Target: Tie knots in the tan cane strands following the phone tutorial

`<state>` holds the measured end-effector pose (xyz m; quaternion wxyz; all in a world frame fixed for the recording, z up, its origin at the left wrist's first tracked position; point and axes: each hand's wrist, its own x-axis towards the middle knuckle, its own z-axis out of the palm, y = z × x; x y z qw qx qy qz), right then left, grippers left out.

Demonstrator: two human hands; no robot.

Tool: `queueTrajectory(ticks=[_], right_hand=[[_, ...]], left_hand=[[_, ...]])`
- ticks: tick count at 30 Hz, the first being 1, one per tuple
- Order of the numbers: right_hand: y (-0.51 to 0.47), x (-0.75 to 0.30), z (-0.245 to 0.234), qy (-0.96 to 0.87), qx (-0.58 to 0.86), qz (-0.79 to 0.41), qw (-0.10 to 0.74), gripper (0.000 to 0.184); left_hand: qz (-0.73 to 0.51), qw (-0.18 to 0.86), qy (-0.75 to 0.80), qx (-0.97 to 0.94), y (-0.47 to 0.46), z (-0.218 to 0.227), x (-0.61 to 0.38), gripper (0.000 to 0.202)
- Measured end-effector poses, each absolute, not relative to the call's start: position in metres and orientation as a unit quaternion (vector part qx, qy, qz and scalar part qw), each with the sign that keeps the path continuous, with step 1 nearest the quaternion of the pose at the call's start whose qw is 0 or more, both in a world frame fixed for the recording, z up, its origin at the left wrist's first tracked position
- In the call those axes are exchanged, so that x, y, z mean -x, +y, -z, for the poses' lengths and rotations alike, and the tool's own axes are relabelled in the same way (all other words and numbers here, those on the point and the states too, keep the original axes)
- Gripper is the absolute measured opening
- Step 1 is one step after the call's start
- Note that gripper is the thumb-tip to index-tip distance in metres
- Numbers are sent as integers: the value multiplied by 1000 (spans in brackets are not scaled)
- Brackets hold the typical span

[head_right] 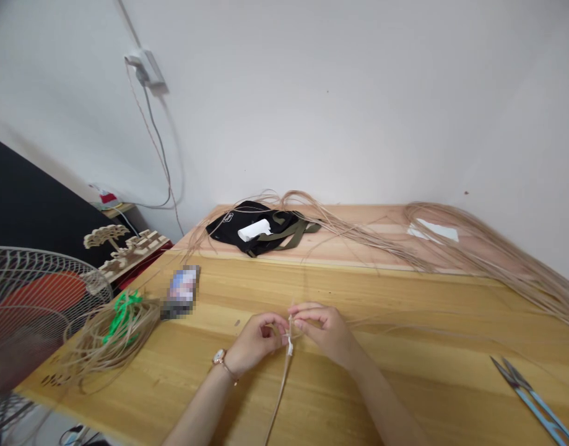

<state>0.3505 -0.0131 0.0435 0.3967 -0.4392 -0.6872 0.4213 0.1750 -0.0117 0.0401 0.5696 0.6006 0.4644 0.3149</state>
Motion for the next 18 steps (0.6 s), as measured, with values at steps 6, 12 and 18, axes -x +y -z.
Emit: queueTrajectory(ticks=[6, 12, 18], right_hand=[[-13, -350, -43, -685, 440, -424, 398, 15], [-10, -348, -38, -673, 438, -429, 413, 15], [-10, -347, -27, -653, 449, -428, 434, 15]], left_hand=[[-301, 558, 468, -616, -11, -37, -174, 17], [-310, 420, 480, -705, -17, -40, -172, 11], [-343, 228, 470, -781, -36, -37, -170, 19]])
